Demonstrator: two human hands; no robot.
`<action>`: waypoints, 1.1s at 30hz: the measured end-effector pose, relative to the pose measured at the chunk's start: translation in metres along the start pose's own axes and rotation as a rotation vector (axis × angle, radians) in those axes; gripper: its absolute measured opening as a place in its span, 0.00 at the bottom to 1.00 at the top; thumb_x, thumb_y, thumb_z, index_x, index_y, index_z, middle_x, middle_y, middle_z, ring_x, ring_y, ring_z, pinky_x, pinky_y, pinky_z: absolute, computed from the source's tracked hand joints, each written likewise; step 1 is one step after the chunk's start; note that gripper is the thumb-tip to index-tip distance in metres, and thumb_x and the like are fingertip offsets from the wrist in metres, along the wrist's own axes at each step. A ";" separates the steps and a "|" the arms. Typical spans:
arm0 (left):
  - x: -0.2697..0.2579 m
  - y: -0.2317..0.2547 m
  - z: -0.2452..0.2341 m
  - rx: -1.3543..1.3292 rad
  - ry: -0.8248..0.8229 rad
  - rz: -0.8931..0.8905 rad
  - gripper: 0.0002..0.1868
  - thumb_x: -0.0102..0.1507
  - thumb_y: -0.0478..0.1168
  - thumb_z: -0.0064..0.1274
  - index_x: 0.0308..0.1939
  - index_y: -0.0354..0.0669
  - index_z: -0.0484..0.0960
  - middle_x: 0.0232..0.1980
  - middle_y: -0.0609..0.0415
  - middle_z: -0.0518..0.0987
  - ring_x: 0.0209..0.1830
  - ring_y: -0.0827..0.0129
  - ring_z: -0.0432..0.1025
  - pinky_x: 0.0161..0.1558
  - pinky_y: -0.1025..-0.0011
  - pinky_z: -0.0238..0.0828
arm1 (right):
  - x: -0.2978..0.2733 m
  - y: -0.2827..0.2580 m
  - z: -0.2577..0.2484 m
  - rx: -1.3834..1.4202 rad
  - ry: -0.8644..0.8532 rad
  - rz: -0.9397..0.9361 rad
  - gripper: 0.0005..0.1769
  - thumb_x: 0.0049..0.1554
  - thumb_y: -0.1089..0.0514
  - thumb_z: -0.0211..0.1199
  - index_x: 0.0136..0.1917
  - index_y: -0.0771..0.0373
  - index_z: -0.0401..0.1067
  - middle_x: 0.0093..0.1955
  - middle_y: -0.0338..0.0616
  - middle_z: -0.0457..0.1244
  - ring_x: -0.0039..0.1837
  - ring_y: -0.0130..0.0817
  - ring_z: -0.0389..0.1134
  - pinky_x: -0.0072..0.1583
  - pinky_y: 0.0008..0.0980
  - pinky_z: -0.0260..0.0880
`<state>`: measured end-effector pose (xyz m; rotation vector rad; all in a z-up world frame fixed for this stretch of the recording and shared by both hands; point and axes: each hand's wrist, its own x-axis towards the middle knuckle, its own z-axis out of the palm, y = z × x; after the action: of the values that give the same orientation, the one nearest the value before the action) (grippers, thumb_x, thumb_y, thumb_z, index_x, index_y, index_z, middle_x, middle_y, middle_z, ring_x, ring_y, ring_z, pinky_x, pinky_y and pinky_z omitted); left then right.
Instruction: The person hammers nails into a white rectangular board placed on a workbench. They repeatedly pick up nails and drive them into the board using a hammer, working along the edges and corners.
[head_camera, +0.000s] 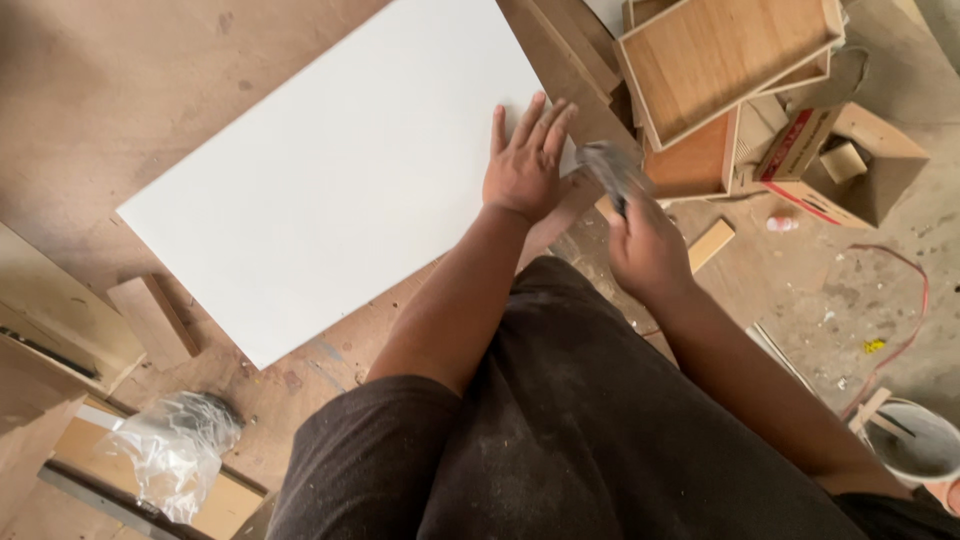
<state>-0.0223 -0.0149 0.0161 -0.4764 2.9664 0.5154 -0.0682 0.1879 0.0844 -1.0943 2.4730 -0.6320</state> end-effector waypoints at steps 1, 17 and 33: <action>-0.006 0.002 0.001 -0.004 -0.006 -0.001 0.46 0.67 0.74 0.33 0.81 0.54 0.48 0.84 0.65 0.54 0.85 0.64 0.39 0.79 0.41 0.22 | -0.002 0.004 0.000 -0.001 -0.006 0.004 0.22 0.66 0.58 0.48 0.70 0.72 0.62 0.54 0.63 0.65 0.51 0.61 0.68 0.50 0.56 0.67; -0.244 -0.238 -0.051 -0.286 0.974 -0.572 0.15 0.61 0.31 0.65 0.50 0.53 0.88 0.46 0.56 0.84 0.50 0.62 0.79 0.58 0.65 0.73 | -0.072 -0.038 0.003 0.345 0.190 0.400 0.19 0.67 0.51 0.51 0.67 0.59 0.66 0.35 0.54 0.65 0.42 0.57 0.71 0.51 0.57 0.71; -0.446 -0.297 -0.068 -0.053 0.269 -0.933 0.16 0.70 0.52 0.49 0.55 0.56 0.85 0.58 0.46 0.81 0.46 0.48 0.76 0.37 0.47 0.81 | -0.139 -0.160 0.053 0.402 0.004 0.438 0.10 0.74 0.63 0.45 0.52 0.67 0.66 0.38 0.46 0.63 0.34 0.36 0.62 0.41 0.40 0.66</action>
<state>0.4921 -0.1750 0.0504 -1.8906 2.5051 0.4209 0.1414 0.1839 0.1452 -0.3867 2.3315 -0.9283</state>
